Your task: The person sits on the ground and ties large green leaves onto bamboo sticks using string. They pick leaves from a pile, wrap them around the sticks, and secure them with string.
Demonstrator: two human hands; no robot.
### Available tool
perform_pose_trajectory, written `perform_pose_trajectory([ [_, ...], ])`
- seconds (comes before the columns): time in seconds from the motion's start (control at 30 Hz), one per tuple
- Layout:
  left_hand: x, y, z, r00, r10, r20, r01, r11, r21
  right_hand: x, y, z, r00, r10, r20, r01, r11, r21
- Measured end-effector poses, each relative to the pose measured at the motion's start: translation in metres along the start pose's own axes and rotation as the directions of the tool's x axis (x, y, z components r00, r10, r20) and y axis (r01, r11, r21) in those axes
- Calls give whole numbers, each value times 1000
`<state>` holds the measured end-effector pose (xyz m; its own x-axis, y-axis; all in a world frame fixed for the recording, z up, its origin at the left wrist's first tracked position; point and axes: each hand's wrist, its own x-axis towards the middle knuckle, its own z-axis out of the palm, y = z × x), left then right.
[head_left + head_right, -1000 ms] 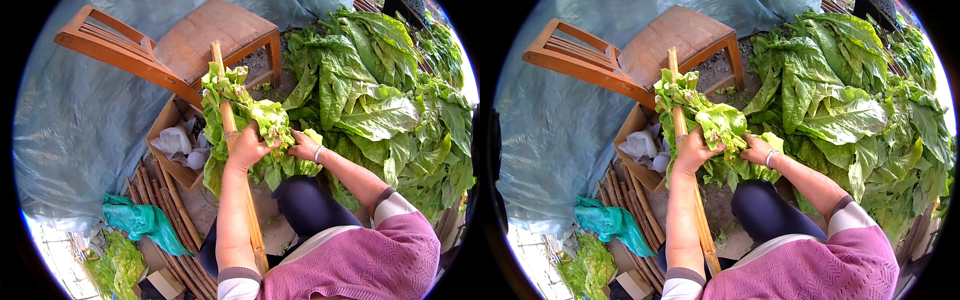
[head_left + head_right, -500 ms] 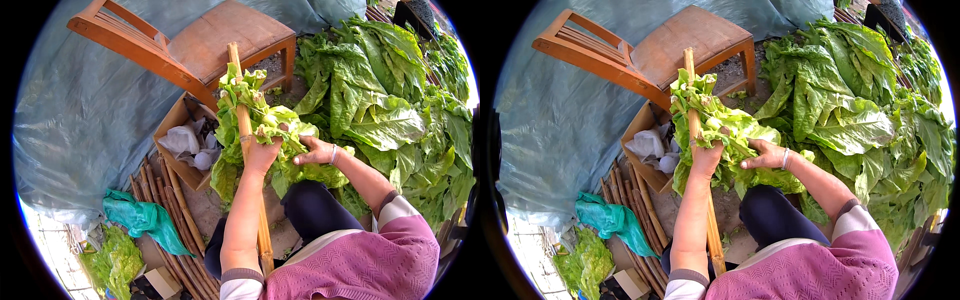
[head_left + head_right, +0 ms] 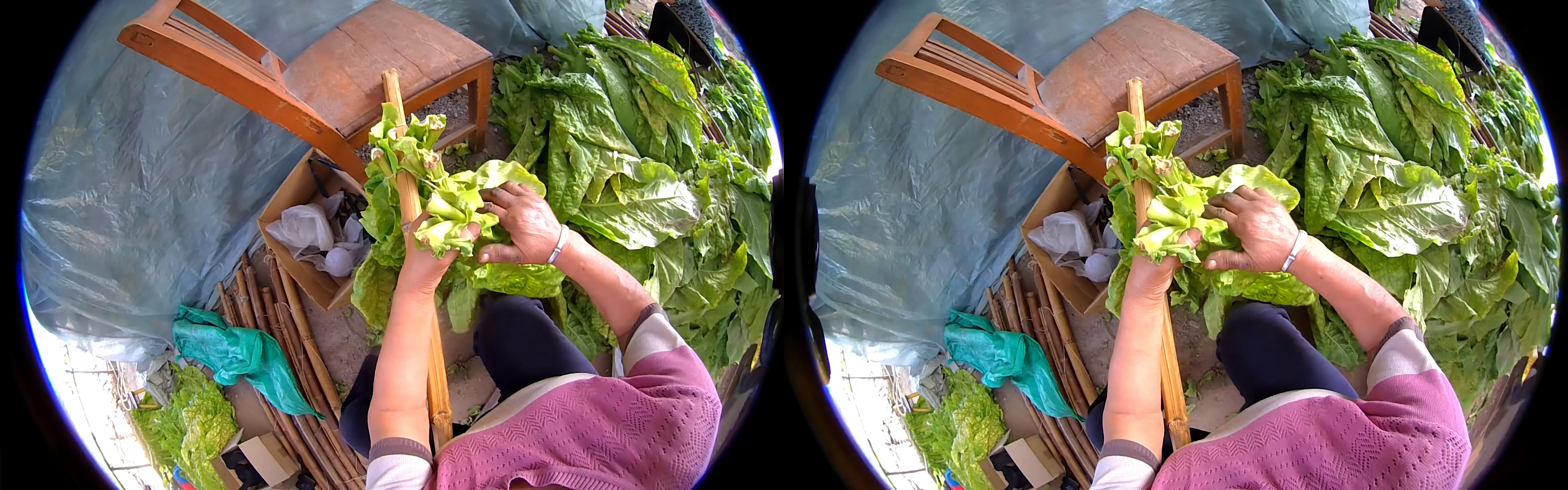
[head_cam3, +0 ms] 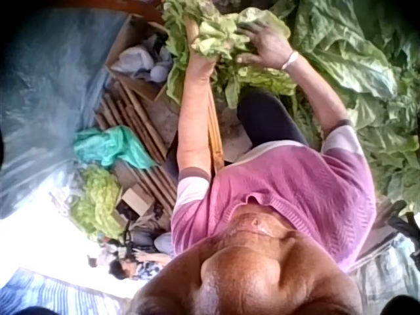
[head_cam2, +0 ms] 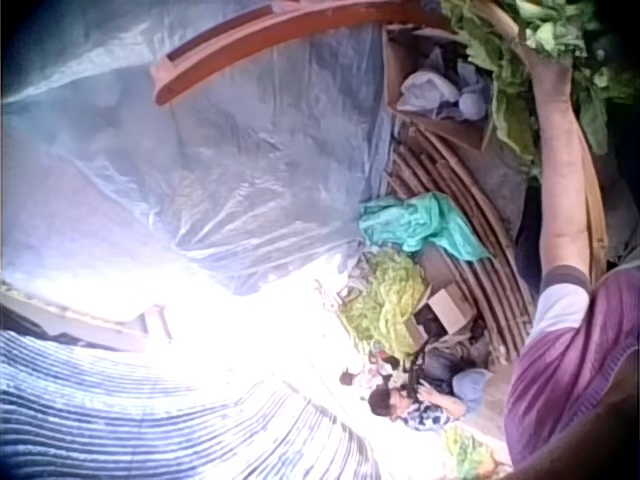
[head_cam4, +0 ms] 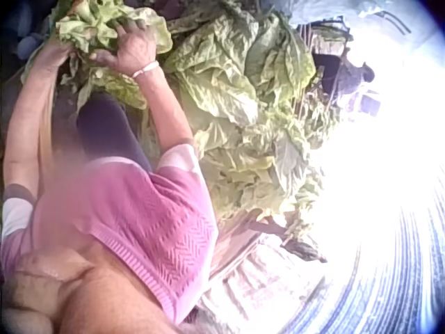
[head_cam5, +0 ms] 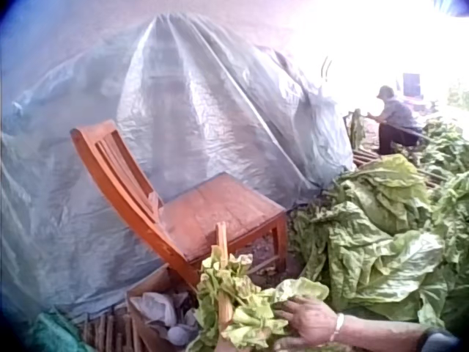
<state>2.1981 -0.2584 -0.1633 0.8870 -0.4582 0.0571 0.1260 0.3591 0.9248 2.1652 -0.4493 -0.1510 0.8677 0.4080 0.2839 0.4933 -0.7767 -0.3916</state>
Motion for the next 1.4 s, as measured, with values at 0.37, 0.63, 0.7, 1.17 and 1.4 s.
perform_pose_trajectory([
  [0.37,-47,74,-47,952,-66,-298,173,920,351,-37,44,60,762,209,612,-622,497,604],
  [0.63,-76,21,-138,826,-412,-384,436,899,-26,36,-7,155,866,293,404,-477,727,495],
  [0.7,-65,-13,-156,746,-564,-355,595,804,-27,57,0,178,904,336,265,-408,492,769],
  [1.17,80,83,-127,828,-436,-351,553,739,386,72,20,130,997,16,-74,25,853,521],
  [1.4,-52,-16,-181,521,-703,-484,728,662,-179,73,21,141,991,113,-66,-54,813,580],
])
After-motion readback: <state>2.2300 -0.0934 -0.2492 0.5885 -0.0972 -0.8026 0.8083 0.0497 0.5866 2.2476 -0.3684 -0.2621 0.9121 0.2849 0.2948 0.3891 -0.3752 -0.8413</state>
